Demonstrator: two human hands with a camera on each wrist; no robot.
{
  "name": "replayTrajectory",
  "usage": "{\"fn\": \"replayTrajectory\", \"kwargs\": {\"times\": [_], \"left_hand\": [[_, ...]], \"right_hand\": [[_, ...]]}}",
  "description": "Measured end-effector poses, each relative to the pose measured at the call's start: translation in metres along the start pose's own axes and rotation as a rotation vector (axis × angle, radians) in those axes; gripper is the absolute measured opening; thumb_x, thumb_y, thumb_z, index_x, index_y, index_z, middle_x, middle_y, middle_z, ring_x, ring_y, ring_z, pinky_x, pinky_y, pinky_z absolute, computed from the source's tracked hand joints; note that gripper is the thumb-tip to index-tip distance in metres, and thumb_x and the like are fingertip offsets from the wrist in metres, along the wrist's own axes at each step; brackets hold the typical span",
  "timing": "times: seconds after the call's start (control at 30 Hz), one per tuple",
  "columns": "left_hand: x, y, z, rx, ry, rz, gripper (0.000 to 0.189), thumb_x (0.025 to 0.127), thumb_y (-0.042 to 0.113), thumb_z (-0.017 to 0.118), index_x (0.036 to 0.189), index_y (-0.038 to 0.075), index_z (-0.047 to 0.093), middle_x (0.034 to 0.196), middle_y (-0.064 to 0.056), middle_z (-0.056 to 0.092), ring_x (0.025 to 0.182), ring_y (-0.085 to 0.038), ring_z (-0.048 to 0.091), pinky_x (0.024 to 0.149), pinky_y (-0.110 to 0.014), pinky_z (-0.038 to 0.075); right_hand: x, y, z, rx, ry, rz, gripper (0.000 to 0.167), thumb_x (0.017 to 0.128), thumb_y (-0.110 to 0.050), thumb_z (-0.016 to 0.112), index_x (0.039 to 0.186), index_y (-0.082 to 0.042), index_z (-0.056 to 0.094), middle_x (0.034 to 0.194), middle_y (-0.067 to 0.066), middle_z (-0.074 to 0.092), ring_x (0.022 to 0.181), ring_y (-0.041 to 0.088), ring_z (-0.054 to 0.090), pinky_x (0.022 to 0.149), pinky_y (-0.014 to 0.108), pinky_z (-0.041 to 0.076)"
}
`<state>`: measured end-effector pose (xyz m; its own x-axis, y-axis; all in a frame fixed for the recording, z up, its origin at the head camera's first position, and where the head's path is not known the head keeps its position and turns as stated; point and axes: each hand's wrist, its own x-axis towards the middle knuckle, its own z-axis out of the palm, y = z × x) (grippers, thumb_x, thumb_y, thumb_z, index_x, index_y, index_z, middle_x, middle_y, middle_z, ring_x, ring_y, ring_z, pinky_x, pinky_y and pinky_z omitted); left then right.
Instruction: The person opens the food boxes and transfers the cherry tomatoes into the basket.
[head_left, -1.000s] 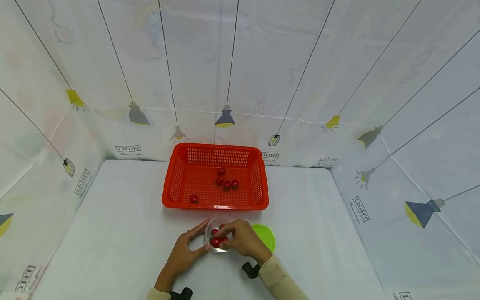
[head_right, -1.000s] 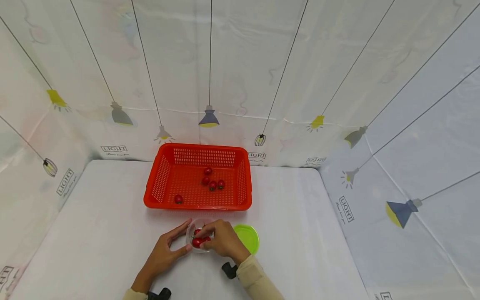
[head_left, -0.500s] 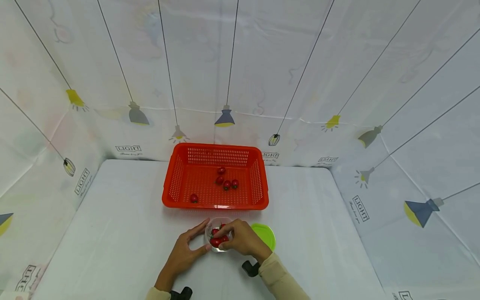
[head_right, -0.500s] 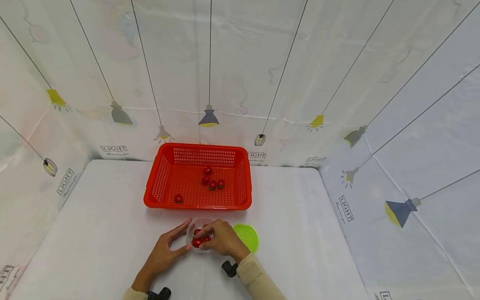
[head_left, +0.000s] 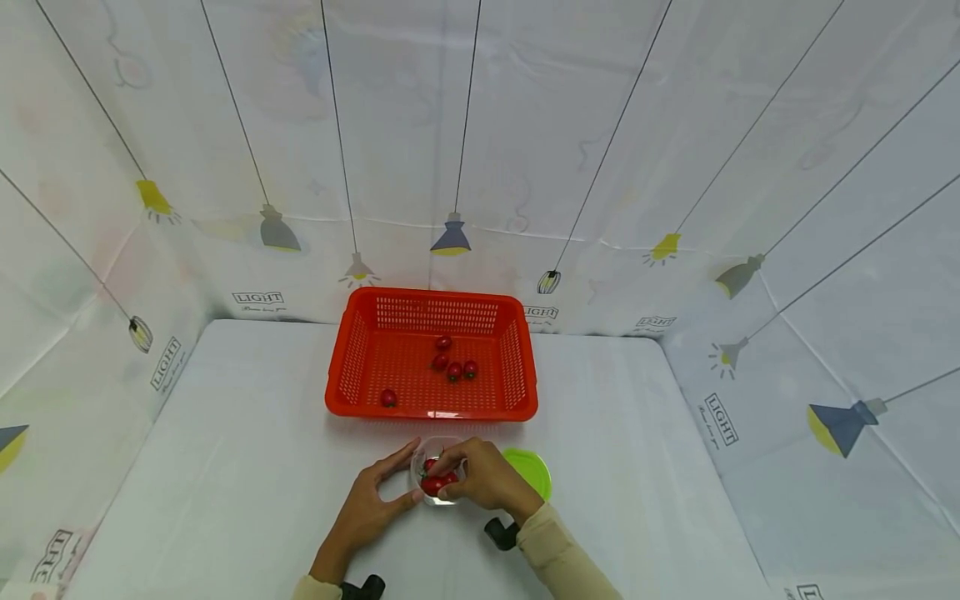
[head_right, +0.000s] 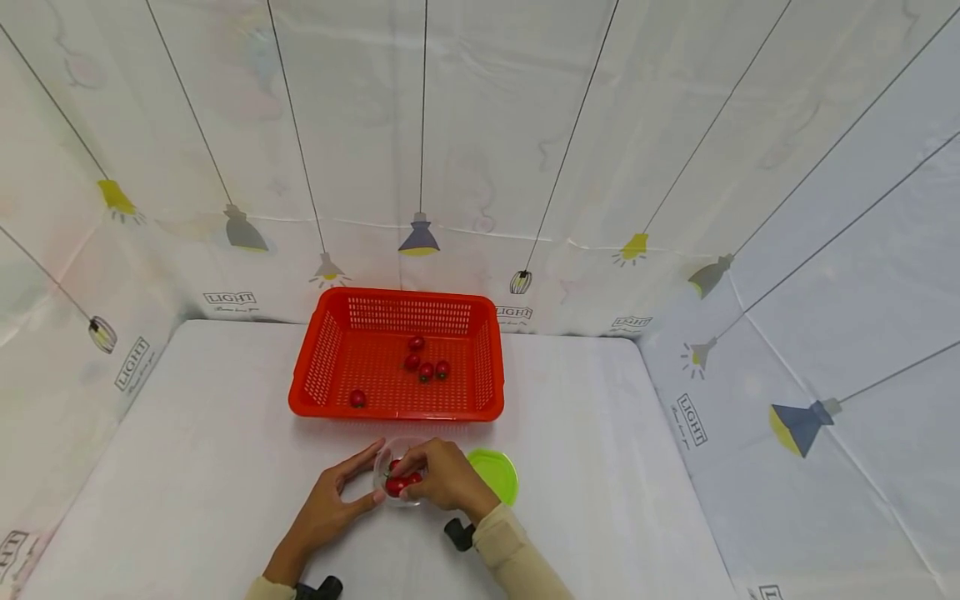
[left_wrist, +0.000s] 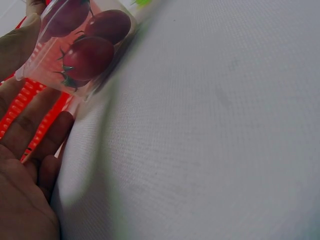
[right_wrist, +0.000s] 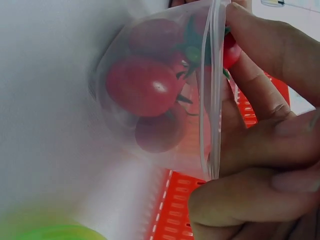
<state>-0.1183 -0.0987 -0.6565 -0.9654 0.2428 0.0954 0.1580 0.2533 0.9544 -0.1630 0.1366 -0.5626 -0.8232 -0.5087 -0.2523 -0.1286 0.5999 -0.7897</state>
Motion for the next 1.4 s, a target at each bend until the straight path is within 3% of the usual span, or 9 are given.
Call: {"fn": "replayTrajectory", "kwargs": {"times": [0.13,0.23,0.47,0.67,0.87,1.13,1.4], "left_hand": [[0.0,-0.001,0.0,0.019,0.005,0.009,0.074,0.093,0.029,0.083,0.16,0.025,0.051,0.15,0.008,0.065,0.15,-0.019,0.052,0.127,-0.06,0.031],[0.0,0.0,0.0,0.015,0.005,0.012,0.074,0.093,0.029,0.083,0.16,0.024,0.051,0.15,0.006,0.066,0.15,-0.022,0.052,0.124,-0.069,0.03],[0.0,0.0,0.0,0.007,0.0,0.007,0.074,0.094,0.03,0.083,0.16,0.026,0.05,0.148,0.006,0.067,0.151,-0.024,0.051,0.124,-0.071,0.029],[-0.001,-0.001,0.001,0.013,-0.004,-0.014,0.074,0.094,0.035,0.082,0.16,0.026,0.05,0.147,0.008,0.067,0.152,-0.025,0.049,0.124,-0.071,0.028],[0.0,0.002,0.0,-0.017,0.004,-0.027,0.072,0.093,0.033,0.083,0.159,0.028,0.052,0.149,0.006,0.066,0.153,-0.027,0.049,0.126,-0.072,0.025],[0.0,0.001,0.001,-0.013,-0.001,-0.021,0.073,0.094,0.034,0.083,0.159,0.026,0.051,0.15,0.007,0.065,0.153,-0.025,0.049,0.126,-0.071,0.025],[0.0,0.0,0.002,-0.009,0.002,-0.02,0.073,0.094,0.033,0.083,0.159,0.026,0.052,0.149,0.008,0.066,0.152,-0.024,0.05,0.126,-0.071,0.025]], "right_hand": [[0.001,0.002,0.001,0.011,0.015,-0.007,0.023,0.082,-0.012,0.092,0.103,-0.02,0.085,0.098,-0.007,0.081,0.098,0.03,0.068,0.075,0.023,0.048],[0.0,0.002,0.001,0.005,0.028,-0.013,0.023,0.083,-0.012,0.091,0.104,-0.02,0.085,0.098,-0.007,0.081,0.098,0.03,0.068,0.074,0.022,0.047],[-0.002,0.0,0.002,-0.078,0.015,-0.039,0.024,0.084,-0.014,0.091,0.106,-0.019,0.085,0.098,-0.008,0.081,0.094,0.027,0.068,0.075,0.021,0.048],[-0.001,0.002,-0.001,-0.021,-0.003,-0.015,0.024,0.083,-0.012,0.092,0.104,-0.019,0.085,0.099,-0.007,0.08,0.098,0.031,0.067,0.075,0.022,0.048],[0.0,0.003,-0.005,-0.007,-0.028,-0.035,0.031,0.079,-0.01,0.094,0.107,-0.019,0.085,0.103,-0.008,0.079,0.105,0.024,0.065,0.086,0.024,0.048],[-0.002,0.001,-0.009,-0.008,-0.056,-0.036,0.031,0.078,-0.006,0.094,0.105,-0.018,0.085,0.103,-0.005,0.077,0.109,0.036,0.064,0.082,0.023,0.046],[0.0,0.007,-0.01,-0.02,-0.056,-0.076,0.026,0.08,-0.01,0.093,0.102,-0.021,0.084,0.101,-0.008,0.076,0.103,0.036,0.064,0.078,0.021,0.047]]}}
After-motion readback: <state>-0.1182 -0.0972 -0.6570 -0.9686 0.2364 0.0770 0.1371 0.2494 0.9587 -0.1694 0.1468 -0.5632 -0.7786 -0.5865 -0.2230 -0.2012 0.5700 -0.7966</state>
